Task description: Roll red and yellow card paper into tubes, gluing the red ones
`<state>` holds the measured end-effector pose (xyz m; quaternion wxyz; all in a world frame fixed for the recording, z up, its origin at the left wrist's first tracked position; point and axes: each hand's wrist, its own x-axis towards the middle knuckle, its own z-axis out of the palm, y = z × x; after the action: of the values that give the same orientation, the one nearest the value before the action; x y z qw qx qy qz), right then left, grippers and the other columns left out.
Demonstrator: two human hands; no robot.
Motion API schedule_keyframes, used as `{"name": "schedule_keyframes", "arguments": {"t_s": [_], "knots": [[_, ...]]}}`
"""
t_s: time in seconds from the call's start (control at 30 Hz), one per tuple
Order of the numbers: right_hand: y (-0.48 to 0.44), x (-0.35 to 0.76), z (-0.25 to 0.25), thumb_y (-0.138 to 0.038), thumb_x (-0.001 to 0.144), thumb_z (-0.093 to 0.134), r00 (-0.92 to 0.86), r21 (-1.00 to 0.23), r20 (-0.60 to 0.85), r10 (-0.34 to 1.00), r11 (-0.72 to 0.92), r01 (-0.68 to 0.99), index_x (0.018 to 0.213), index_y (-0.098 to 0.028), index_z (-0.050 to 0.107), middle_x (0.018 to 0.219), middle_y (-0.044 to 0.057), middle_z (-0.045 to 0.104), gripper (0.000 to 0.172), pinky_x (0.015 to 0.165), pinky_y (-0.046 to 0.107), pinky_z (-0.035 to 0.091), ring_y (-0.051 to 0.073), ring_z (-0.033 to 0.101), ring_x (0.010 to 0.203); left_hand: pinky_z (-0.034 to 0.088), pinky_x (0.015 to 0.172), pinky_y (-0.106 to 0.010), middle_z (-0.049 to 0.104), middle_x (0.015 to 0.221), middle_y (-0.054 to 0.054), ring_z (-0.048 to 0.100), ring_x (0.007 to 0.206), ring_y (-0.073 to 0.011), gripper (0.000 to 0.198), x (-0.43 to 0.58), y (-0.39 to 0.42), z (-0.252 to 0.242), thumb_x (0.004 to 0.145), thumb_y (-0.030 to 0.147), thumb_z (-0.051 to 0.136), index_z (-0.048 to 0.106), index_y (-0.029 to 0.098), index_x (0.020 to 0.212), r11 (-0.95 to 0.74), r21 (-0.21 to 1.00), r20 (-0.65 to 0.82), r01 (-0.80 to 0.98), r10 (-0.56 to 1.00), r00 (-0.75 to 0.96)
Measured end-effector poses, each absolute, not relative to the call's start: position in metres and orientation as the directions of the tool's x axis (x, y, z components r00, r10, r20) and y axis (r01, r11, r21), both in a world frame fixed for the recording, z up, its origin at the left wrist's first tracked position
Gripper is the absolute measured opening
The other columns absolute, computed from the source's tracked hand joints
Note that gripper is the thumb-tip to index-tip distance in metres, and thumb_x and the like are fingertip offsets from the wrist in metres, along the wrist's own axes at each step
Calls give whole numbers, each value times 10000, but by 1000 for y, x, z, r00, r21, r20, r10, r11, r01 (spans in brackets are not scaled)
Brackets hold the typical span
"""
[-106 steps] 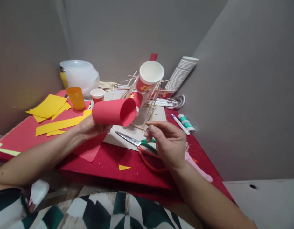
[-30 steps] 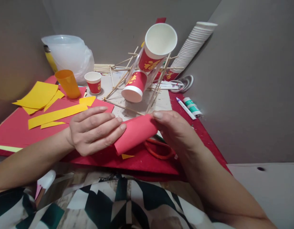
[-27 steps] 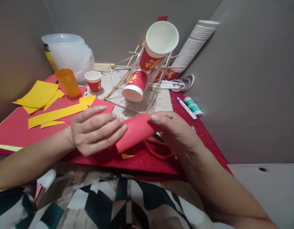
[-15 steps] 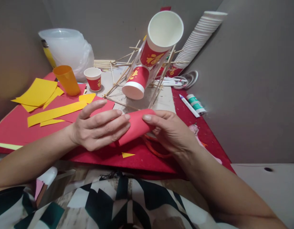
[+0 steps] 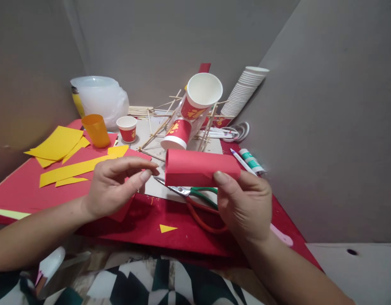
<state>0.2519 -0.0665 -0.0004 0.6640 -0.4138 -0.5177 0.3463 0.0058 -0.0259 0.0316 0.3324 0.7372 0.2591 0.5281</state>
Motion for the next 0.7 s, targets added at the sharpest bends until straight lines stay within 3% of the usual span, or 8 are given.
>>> {"name": "schedule_keyframes", "arguments": {"t_s": [0.13, 0.27, 0.47, 0.7], "knots": [[-64, 249, -3, -269, 855, 776, 204, -899, 414, 887, 434, -57, 925, -356, 824, 950, -58, 819, 122, 774, 309, 620, 192, 763, 835, 518, 455, -164, 694, 574, 36, 643, 450, -102, 177, 11, -28, 34, 830, 167, 749, 745, 173, 1007, -252, 966, 248, -60, 832, 495], [-61, 244, -5, -263, 840, 792, 190, -904, 402, 896, 421, -75, 935, -334, 826, 944, -47, 821, 123, 788, 310, 621, 190, 764, 844, 509, 445, -157, 698, 552, 27, 662, 461, -117, 163, 15, -25, 29, 804, 259, 803, 716, 162, 901, 37, 996, 14, -79, 830, 558], [-60, 238, 0, -298, 812, 818, 152, -912, 386, 910, 401, -87, 933, -305, 833, 985, -24, 821, 122, 878, 325, 621, 208, 770, 937, 454, 415, -104, 697, 505, -13, 588, 392, -62, 359, 17, -23, 28, 813, 407, 808, 653, 139, 632, 143, 986, -68, -85, 817, 573], [-62, 236, 5, -283, 832, 798, 104, -918, 373, 922, 383, -106, 946, -331, 831, 972, -42, 821, 129, 903, 296, 606, 188, 764, 964, 467, 446, -127, 699, 512, -11, 587, 405, -68, 341, 14, -20, 26, 858, 394, 770, 670, 148, 645, 127, 989, -66, -71, 826, 560]]}}
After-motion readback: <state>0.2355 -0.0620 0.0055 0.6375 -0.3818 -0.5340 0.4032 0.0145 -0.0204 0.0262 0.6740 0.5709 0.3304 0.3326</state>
